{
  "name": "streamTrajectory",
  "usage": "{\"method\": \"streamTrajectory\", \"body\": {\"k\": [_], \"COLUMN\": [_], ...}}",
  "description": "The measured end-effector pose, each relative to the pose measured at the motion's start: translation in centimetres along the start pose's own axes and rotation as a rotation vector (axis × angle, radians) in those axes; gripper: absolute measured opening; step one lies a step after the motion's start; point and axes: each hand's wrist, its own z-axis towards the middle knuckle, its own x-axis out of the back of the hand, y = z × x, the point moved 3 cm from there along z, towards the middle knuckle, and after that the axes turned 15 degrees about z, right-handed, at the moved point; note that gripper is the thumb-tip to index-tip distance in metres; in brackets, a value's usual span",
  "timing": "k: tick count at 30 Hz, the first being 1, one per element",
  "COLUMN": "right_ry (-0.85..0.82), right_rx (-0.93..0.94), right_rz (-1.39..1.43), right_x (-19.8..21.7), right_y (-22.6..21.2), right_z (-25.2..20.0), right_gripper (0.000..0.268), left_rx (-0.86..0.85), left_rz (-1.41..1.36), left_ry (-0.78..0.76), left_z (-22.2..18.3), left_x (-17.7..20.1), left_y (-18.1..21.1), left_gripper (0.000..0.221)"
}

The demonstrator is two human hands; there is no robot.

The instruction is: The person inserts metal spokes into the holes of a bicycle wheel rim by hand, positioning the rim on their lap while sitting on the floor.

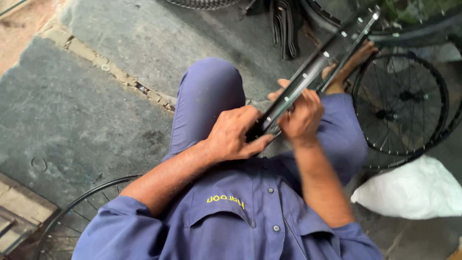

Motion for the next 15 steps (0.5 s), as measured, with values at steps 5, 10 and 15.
{"method": "streamTrajectory", "body": {"k": [5, 10, 15], "right_ry": [0.249, -0.032, 0.349], "right_rx": [-0.212, -0.641, 0.041], "right_rz": [0.087, 1.027, -0.243], "right_x": [0.0, 2.7, -0.9], "right_y": [2.5, 2.6, -1.6], "right_z": [-1.9, -1.1, -0.7], "right_gripper": [0.015, 0.032, 0.025], "left_rx": [0.009, 0.004, 0.002], "left_rz": [-0.009, -0.060, -0.071], "left_ry": [0.004, 0.006, 0.008], "left_z": [-0.1, -0.4, -0.3], "left_x": [0.0, -0.5, -0.2], "left_y": [-0.4, -0.3, -0.6], "left_gripper": [0.038, 0.037, 0.036]}}
